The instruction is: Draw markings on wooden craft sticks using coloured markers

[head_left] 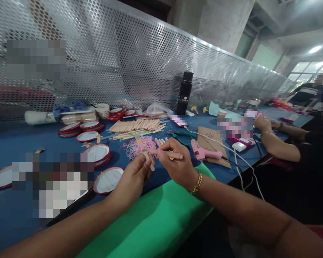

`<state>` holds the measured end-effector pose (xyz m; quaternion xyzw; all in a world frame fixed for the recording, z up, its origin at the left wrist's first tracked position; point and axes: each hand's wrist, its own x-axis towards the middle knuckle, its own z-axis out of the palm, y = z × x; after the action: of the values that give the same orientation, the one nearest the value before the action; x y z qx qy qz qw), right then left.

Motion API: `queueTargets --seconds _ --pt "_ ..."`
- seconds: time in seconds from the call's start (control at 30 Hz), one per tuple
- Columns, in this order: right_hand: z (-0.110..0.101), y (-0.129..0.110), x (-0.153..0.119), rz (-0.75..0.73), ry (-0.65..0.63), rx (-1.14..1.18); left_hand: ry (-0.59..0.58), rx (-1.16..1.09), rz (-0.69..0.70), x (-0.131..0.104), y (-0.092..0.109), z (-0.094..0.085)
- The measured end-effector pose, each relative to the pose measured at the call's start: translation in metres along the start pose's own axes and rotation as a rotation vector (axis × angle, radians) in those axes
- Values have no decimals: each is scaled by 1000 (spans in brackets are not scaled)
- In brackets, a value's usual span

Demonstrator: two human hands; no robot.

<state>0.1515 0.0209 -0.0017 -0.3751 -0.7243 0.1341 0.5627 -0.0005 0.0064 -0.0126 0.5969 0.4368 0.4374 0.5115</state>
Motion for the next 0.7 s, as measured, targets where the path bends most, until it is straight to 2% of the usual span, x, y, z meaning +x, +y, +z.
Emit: queueTargets --seconds 0.23,0.4,0.7 --pt "-1 -1 1 -11 -17 16 -2 21 14 1 2 1" --pt "0 -1 0 -1 18 3 -4 8 10 1 2 1" --pt "0 -4 -1 -18 -61 22 7 -44 -36 0 1 3"
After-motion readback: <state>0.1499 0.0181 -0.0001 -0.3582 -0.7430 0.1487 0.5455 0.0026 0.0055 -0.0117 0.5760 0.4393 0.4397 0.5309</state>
